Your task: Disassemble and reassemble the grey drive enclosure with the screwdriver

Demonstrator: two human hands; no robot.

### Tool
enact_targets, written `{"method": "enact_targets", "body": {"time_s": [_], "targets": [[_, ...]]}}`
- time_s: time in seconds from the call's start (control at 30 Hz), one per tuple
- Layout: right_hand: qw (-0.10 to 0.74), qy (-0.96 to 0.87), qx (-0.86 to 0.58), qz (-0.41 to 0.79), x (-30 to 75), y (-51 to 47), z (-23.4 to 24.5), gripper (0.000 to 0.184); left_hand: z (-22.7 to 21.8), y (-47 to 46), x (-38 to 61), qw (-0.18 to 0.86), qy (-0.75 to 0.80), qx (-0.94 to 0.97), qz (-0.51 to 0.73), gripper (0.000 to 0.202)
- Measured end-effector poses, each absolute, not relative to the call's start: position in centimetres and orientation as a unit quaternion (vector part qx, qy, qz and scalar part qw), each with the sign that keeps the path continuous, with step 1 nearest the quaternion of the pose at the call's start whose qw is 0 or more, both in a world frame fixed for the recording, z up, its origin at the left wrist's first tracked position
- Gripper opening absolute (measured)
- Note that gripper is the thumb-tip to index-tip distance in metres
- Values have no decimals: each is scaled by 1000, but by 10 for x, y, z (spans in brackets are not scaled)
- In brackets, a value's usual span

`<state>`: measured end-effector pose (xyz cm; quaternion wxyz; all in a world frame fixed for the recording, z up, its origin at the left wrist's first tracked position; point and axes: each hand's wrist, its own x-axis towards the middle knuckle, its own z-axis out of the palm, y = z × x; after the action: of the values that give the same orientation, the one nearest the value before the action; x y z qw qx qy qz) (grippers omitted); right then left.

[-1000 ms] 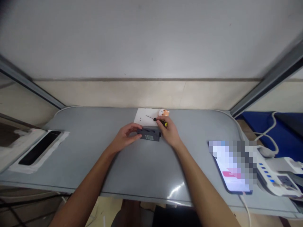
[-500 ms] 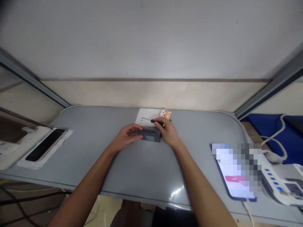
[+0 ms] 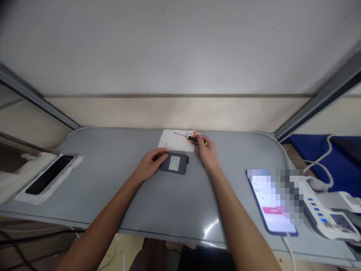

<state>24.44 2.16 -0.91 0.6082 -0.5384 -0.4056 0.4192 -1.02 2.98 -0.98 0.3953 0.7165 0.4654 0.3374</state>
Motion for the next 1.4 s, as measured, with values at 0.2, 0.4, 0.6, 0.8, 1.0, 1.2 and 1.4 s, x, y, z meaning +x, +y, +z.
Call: {"method": "enact_targets", "body": {"time_s": [0.2, 0.4, 0.6, 0.8, 1.0, 1.2, 1.4], "targets": [[605, -386, -567, 404, 241, 17, -1, 39, -4, 26, -11, 359, 465, 753, 297, 29], [602, -365, -577, 414, 243, 16, -2, 40, 15, 23, -24, 413, 354, 806, 234, 84], [622, -338, -557, 435, 246, 16, -2, 41, 17, 23, -26, 419, 354, 804, 232, 68], [633, -337, -545, 435, 249, 15, -2, 33, 15, 22, -20, 410, 404, 773, 268, 41], [651, -344, -468, 489, 253, 11, -2, 21, 7, 22, -7, 349, 460, 760, 297, 47], [630, -376, -433, 523, 250, 3, 2, 17, -3, 22, -3, 335, 490, 725, 349, 57], [601, -395, -443, 535, 245, 1, 0, 18, -3, 22, -5, 339, 466, 711, 403, 49]]}}
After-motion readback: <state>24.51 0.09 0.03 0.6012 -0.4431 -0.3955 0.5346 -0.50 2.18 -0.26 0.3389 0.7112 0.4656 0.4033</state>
